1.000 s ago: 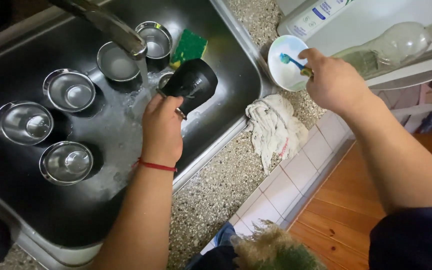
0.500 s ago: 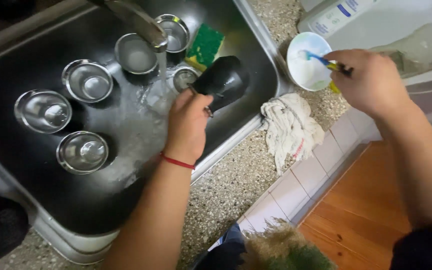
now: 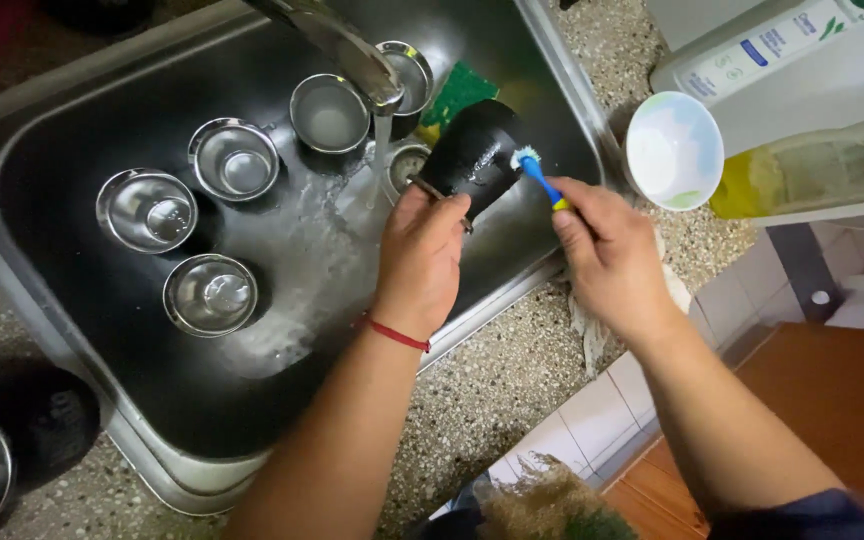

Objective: The person washes multiple stainless steel cups in a sink using a toothbrush and running water. They scrub the exterior and interior of each cup, rinse them, and place them aside. The process is repeated for several cups.

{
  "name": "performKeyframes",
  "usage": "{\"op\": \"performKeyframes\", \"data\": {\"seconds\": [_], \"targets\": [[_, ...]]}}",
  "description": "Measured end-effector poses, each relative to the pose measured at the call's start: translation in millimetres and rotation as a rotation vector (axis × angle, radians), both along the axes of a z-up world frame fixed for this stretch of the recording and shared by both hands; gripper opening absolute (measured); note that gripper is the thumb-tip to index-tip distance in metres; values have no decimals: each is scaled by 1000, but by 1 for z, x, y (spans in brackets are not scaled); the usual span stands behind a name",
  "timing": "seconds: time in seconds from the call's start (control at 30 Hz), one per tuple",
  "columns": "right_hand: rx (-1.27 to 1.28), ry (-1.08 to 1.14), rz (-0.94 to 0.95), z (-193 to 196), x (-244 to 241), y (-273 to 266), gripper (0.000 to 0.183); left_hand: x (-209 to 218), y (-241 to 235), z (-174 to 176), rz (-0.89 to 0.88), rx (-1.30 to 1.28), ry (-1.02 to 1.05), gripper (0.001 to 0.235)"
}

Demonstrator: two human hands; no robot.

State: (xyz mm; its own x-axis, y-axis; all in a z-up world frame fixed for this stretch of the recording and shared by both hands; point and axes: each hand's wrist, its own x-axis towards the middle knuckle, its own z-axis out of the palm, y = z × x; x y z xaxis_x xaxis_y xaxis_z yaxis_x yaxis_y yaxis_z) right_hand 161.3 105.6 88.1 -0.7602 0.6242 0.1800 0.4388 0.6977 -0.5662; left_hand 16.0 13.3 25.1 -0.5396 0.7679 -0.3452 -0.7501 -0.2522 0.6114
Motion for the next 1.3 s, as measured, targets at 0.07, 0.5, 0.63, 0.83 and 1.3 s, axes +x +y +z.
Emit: {"op": "performKeyframes", "data": {"seconds": [0.07,0.5,0.63,0.83,1.3], "targets": [[71,-70,-12,-14,-2,-1,26,2,0,2,26,19,-47,23],[393,-151,57,-48,-2,13,21,0,6,-10,46,49,52,21],[371,-109,77,-50,-1,10,22,1,-2,12,71,21,114,22],[368,-71,91,-57,-6,11,20,4,0,9,81,-60,269,29],[368,-91,67,-70,-1,6,23,-1,2,8,69,-136,289,33]]}}
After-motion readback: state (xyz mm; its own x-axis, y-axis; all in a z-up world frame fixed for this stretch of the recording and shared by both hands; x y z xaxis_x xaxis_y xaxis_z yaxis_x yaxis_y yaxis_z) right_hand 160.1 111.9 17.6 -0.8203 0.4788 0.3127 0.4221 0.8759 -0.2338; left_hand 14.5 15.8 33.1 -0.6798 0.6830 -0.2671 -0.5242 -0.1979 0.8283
